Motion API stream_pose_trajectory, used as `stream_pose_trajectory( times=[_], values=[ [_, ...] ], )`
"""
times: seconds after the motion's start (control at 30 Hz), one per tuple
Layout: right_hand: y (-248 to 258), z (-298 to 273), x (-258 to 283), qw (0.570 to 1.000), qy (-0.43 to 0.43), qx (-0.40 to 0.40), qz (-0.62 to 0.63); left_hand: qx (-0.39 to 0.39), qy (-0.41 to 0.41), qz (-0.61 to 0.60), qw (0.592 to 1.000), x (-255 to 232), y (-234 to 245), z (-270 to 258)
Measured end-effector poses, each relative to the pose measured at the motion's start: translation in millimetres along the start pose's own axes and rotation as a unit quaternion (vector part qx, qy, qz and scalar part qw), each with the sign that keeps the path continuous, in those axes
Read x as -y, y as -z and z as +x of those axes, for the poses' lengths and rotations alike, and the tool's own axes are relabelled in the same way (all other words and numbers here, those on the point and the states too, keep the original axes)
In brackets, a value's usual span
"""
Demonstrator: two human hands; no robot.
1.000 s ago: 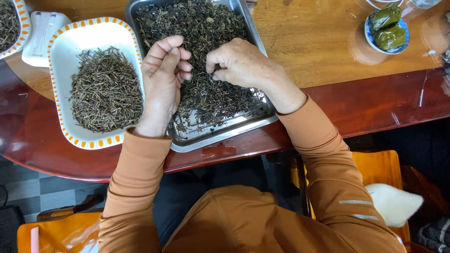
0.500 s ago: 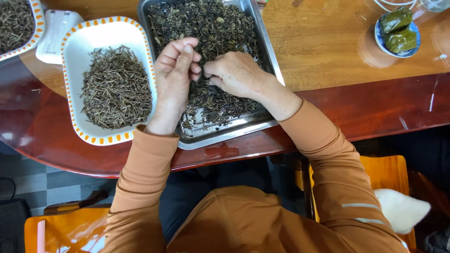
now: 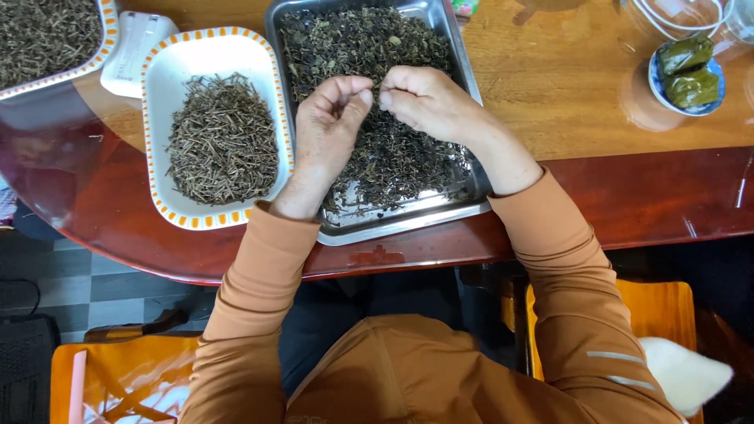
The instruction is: A person is manually sorting dried tea leaves on a wooden table, picking out stems from a metal tray and placing them into a white bowl.
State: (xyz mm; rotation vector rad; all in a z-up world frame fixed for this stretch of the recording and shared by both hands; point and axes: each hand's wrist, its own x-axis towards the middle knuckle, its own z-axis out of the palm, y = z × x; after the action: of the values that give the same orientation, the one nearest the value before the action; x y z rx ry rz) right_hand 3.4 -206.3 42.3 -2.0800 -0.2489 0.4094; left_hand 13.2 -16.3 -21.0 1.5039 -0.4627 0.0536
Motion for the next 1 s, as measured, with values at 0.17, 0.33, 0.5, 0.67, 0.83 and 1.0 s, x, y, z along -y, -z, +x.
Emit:
stream_pose_trajectory(
  times=[0.17,0.33,0.5,0.67,0.83,1.0],
  values=[
    [6,-1,-7,0.993,0.048,0.041,0.101,-0.007,0.008,-0.029,1.000,1,0,0],
    [12,-7,-5,0.995,0.073,0.028,0.069,-0.044,0.066,-0.118,0.990,3,-1,2],
    [12,-6,-6,0.991,0.051,0.034,0.122,-0.026,0.092,-0.083,0.992,-7,-1,1],
    [9,-3,-12,0.984,0.067,0.039,0.162,0.023,0.031,-0.063,0.997,6,0,-1],
    [0,6,-20,0.982,0.076,0.000,0.175,0.027,0.055,-0.002,0.998,14,-1,-2],
    [-8,5,-15,0.980,0.134,-0.029,0.145,0.050,0.072,-0.018,0.996,18,-2,-1]
  ],
)
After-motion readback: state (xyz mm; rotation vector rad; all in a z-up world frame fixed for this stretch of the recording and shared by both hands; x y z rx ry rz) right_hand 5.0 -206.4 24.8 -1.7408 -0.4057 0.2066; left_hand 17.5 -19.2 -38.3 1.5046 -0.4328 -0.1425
